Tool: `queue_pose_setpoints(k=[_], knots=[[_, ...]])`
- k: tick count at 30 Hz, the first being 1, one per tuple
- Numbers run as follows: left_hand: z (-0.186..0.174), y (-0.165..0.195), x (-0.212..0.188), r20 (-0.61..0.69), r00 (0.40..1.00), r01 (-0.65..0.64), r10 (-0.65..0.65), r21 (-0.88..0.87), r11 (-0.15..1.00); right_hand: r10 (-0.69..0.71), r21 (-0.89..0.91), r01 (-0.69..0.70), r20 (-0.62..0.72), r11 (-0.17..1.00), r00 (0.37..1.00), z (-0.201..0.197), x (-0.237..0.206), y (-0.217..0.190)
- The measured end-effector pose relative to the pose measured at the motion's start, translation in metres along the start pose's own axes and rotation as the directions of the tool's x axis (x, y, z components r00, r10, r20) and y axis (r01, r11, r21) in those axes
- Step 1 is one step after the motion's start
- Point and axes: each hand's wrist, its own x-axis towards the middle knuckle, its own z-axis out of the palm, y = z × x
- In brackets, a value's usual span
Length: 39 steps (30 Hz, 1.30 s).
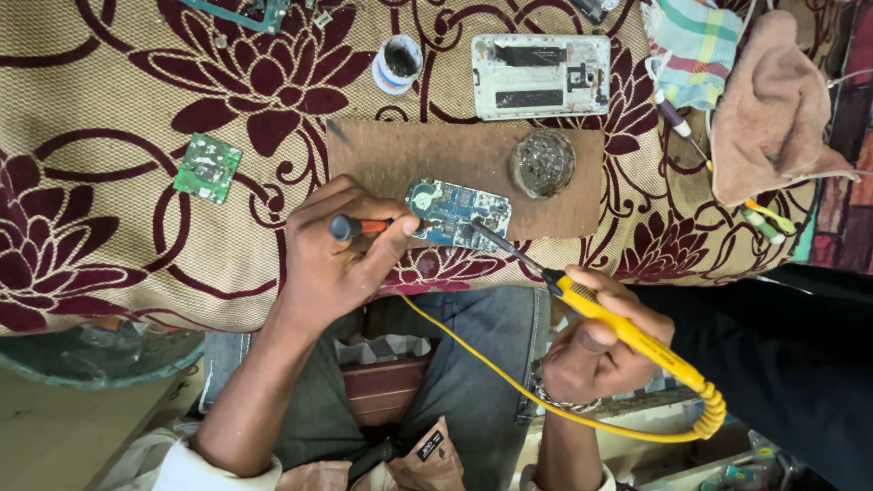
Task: The person uses a soldering iron and a screwdriver to work on a small blue circuit board placed on a wooden board. They repeatedly apply the soldering iron to various points on the board while holding it steady with the screwdriver.
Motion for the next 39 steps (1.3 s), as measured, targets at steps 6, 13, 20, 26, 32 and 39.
queue_pose_setpoints(k=[6, 13, 20, 26, 32, 39], knots=[[0.006, -0.012, -0.009, 0.000, 1.000, 0.007, -0.007, 0.012, 1.000, -0.024, -0.047, 0.024, -0.002, 0.999, 1.000, 0.000, -0.010, 0.010], [0.009, -0.004, -0.019, -0.002, 1.000, 0.003, -0.003, 0.017, 1.000, -0.050, -0.028, 0.052, 0.068, 0.998, 0.996, 0.009, -0.026, 0.007], [-0.010, -0.011, -0.017, -0.048, 0.999, 0.002, -0.003, -0.002, 1.000, -0.060, -0.005, 0.060, -0.123, 0.998, 0.991, 0.025, -0.024, 0.004], [0.004, -0.006, -0.019, -0.032, 0.999, 0.020, -0.020, -0.001, 1.000, 0.021, 0.042, -0.015, -0.147, 0.999, 0.989, -0.006, -0.019, 0.005], [0.002, -0.008, -0.025, -0.028, 1.000, 0.013, -0.013, -0.002, 1.000, 0.028, 0.073, -0.018, -0.126, 0.997, 0.992, -0.003, -0.029, 0.017], [-0.001, -0.012, -0.039, -0.032, 0.999, 0.005, -0.005, -0.008, 1.000, 0.089, 0.101, -0.079, -0.104, 0.992, 0.991, -0.002, -0.034, 0.009]])
